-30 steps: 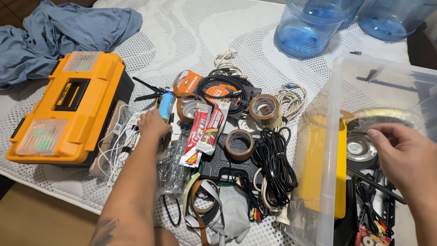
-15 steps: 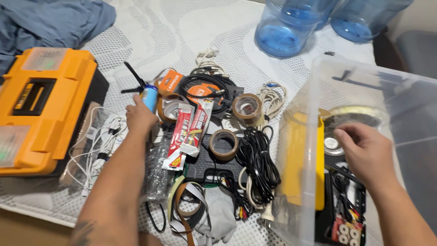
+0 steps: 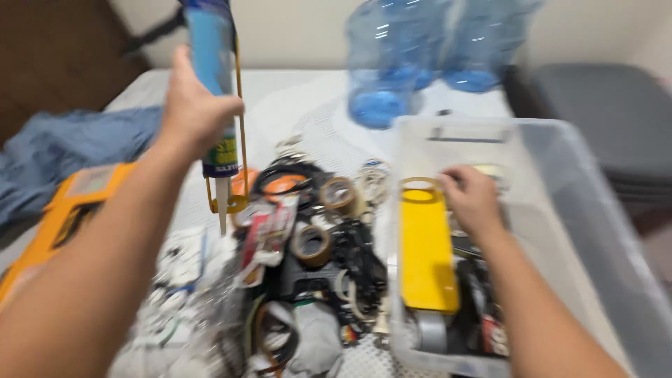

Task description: The person organizes various items from a bed into a clear plastic storage bin. They handle electrical cables, rolls of tape, a power strip, and a tube of liquid nails, placing them into the bin one by one.

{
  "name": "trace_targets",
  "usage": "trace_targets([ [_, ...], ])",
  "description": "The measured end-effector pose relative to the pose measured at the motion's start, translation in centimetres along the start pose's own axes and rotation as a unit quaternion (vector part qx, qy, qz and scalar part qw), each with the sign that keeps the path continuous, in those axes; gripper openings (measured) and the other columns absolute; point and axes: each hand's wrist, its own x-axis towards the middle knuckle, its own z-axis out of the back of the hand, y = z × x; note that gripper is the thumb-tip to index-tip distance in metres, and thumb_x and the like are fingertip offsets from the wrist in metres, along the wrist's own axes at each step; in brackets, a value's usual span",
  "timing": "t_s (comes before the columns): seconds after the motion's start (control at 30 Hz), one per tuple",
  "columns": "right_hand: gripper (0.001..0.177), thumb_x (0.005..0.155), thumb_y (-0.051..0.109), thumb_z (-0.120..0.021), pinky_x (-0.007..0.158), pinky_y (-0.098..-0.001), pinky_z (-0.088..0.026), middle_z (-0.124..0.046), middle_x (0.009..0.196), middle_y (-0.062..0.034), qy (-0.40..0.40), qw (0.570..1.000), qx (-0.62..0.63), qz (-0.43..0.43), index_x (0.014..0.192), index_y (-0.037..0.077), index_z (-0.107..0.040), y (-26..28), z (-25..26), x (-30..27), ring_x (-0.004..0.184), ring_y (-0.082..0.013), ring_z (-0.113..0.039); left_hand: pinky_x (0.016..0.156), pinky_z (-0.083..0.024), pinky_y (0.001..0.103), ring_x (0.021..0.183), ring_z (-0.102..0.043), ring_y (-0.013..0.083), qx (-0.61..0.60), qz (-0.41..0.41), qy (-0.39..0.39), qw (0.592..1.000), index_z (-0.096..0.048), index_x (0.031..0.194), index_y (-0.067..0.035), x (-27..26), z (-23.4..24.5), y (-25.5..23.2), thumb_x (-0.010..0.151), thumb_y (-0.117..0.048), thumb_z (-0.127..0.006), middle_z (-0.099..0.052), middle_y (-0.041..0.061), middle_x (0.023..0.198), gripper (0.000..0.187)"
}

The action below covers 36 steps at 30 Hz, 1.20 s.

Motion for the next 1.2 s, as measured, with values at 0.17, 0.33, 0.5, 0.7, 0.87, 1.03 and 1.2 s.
trace_targets([
  [0.17, 0.022, 0.094, 0.023, -0.071, 0.067, -0.0326, -0.054, -0.073, 0.082, -0.0089, -0.05, 0.996, 0.068, -0.031, 0.099, 0.001, -0.074, -2.5, 5.1, 2.1, 0.072, -0.0172, -0.068, 0.066, -0.062, 0.046, 0.072, -0.068, 0.023, -0.443, 0.141, 0.147, 0.873, -0.048, 0.111, -0.002, 2.0, -7.2, -14.4, 0.08, -0.007, -0.073, -0.062, 0.011, 0.088, 0.04],
  [0.33, 0.019, 0.096, 0.021, -0.068, 0.056, -0.0281, -0.052, -0.071, 0.081, -0.0041, -0.106, 0.98, 0.096, -0.138, 0.101, 0.003, -0.072, -8.1, 12.3, 2.6, 0.063, -0.013, -0.064, 0.056, -0.059, 0.046, 0.062, -0.066, 0.0251, -0.546, 0.248, 0.175, 0.781, -0.046, 0.101, -0.009, -2.1, -21.5, -23.8, 0.068, 0.0, -0.073, -0.061, 0.009, 0.079, 0.042],
  [0.5, 0.022, 0.093, 0.024, -0.07, 0.059, -0.0321, -0.051, -0.071, 0.082, -0.0061, -0.089, 0.968, 0.09, -0.218, 0.102, 0.004, -0.073, -12.2, 12.0, -0.6, 0.064, -0.016, -0.063, 0.063, -0.055, 0.038, 0.067, -0.066, 0.0213, -0.385, 0.279, 0.267, 0.838, -0.062, 0.096, 0.002, -11.8, -36.5, -26.6, 0.068, -0.006, -0.078, -0.068, 0.012, 0.083, 0.033],
  [0.7, 0.026, 0.09, 0.024, -0.071, 0.073, -0.0352, -0.054, -0.073, 0.085, -0.0102, -0.106, 0.976, -0.034, -0.187, 0.106, 0.004, -0.074, -12.5, 13.9, -2.1, 0.077, -0.0206, -0.069, 0.064, -0.059, 0.042, 0.074, -0.069, 0.0284, -0.359, 0.395, 0.362, 0.764, -0.06, 0.11, 0.007, -22.7, -43.9, -25.7, 0.07, -0.007, -0.078, -0.069, 0.018, 0.093, 0.046],
  [0.87, 0.025, 0.088, 0.025, -0.071, 0.075, -0.0384, -0.055, -0.074, 0.086, -0.0112, -0.096, 0.968, -0.037, -0.228, 0.104, 0.006, -0.073, -13.0, 13.2, -2.4, 0.079, -0.0253, -0.072, 0.079, -0.061, 0.045, 0.096, -0.07, 0.0328, -0.301, 0.414, 0.392, 0.764, -0.039, 0.131, 0.003, -25.5, -48.9, -24.9, 0.074, -0.018, -0.078, -0.064, 0.023, 0.116, 0.072],
  [1.03, 0.027, 0.084, 0.029, -0.076, 0.082, -0.045, -0.055, -0.074, 0.097, -0.0164, 0.037, 0.954, -0.134, -0.265, 0.101, 0.008, -0.076, -17.0, 11.0, -3.7, 0.09, -0.0349, -0.071, 0.1, -0.048, 0.048, 0.119, -0.057, 0.0457, -0.015, 0.2, 0.505, 0.839, -0.035, 0.14, 0.006, -28.8, -54.1, -21.4, 0.075, -0.048, -0.09, -0.051, 0.033, 0.132, 0.101],
  [1.2, 0.034, 0.081, 0.033, -0.077, 0.09, -0.0471, -0.053, -0.073, 0.106, -0.0201, 0.147, 0.929, -0.16, -0.3, 0.106, 0.01, -0.076, -18.7, 7.9, -4.6, 0.102, -0.0374, -0.069, 0.1, -0.05, 0.046, 0.118, -0.061, 0.0443, -0.027, 0.036, 0.543, 0.838, -0.063, 0.128, 0.001, -31.3, -57.4, -18.3, 0.087, -0.05, -0.076, -0.061, 0.03, 0.126, 0.067],
])
